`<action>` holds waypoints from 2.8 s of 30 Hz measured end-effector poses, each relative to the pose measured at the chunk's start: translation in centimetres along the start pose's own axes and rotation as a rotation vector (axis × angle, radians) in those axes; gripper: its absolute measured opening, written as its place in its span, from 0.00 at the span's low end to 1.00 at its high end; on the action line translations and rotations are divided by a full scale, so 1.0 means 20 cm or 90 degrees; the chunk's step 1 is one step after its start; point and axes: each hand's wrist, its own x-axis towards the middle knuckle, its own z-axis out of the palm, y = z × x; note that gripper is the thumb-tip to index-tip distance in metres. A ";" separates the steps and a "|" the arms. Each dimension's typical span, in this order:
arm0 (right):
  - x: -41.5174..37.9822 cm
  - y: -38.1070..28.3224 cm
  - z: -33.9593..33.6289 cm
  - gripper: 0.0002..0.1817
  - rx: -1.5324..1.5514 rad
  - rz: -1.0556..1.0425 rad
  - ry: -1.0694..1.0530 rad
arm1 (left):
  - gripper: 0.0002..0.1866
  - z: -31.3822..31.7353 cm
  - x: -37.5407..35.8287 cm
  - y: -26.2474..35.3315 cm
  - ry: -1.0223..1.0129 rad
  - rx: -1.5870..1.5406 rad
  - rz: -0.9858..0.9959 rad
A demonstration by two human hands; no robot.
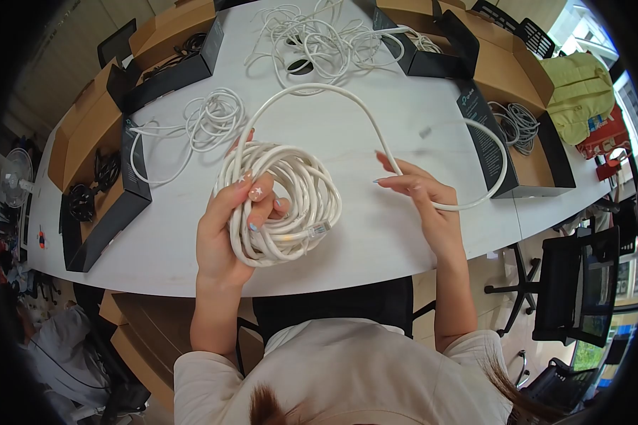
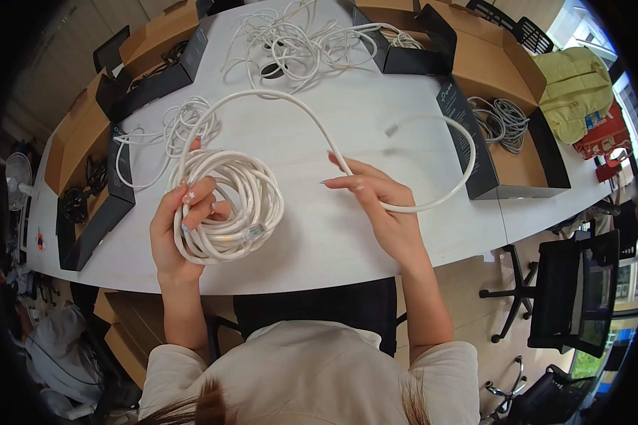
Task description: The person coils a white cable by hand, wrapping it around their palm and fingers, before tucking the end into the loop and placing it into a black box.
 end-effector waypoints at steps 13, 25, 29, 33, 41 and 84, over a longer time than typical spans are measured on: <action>-0.12 -0.04 0.09 0.23 0.829 0.282 0.095 | 0.10 -0.05 0.07 0.13 0.123 -0.023 0.523; -0.05 0.02 -0.13 0.13 1.210 0.182 0.160 | 0.04 -0.07 -0.12 0.46 -0.172 -0.238 0.239; 0.04 0.03 -0.23 0.10 1.197 0.119 0.124 | 0.08 -0.12 -0.16 0.40 -0.359 -0.500 0.101; 0.07 0.04 -0.03 0.12 1.127 0.197 0.126 | 0.06 -0.08 -0.22 0.43 -0.439 -0.617 0.155; 0.04 0.02 0.33 0.13 0.870 0.201 0.151 | 0.10 -0.10 -0.43 0.57 -0.556 -0.586 0.300; 0.37 -0.36 0.17 0.25 0.465 0.266 -0.125 | 0.45 0.13 -0.07 -0.12 -0.215 0.397 0.011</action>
